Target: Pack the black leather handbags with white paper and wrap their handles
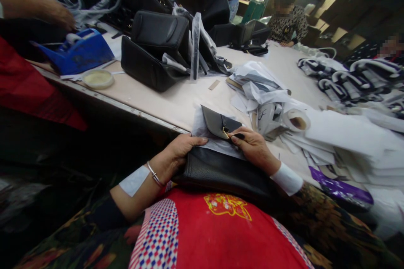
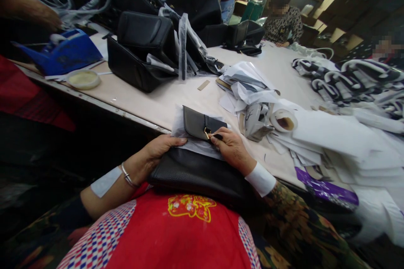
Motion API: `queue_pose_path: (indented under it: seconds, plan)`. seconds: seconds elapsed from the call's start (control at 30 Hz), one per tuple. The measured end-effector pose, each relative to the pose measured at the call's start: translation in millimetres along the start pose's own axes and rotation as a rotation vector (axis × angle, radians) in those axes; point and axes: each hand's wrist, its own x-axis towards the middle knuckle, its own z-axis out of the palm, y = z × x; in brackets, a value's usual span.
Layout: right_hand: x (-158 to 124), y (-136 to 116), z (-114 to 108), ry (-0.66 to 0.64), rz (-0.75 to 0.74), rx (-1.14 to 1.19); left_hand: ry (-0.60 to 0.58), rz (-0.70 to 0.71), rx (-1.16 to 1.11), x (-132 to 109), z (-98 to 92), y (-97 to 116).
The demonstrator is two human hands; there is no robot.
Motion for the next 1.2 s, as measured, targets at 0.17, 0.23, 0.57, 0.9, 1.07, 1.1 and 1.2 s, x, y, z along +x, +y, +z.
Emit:
queue_pose_path:
  seconds: [0.17,0.23,0.57,0.9,1.07,1.1,1.2]
  plan:
    - [1.7,7.1,-2.4,-0.016,-0.068,-0.010,-0.003,-0.027,0.003,3.4,-2.4,-1.6]
    - [0.6,9.1,-0.9,-0.019,-0.094,-0.031,-0.015,-0.035,0.003,3.9,-3.4,-2.0]
    - [-8.8,-4.3,8.5,-0.061,-0.245,-0.318,-0.009,-0.001,0.043,-3.5,4.6,2.9]
    - [-3.8,-1.2,-3.3,0.088,-0.088,-0.072,-0.064,-0.038,0.071,-8.1,1.2,4.4]
    - [0.1,-1.5,-5.9,0.063,-0.020,-0.004,-0.055,-0.054,0.070,-7.9,-0.1,4.0]
    - [0.8,-1.1,-6.2,0.057,-0.013,0.003,-0.052,-0.059,0.068,-7.7,-0.6,3.8]
    - [1.0,1.0,-7.1,0.065,-0.013,0.007,-0.037,-0.081,0.059,-6.6,-2.5,3.2]
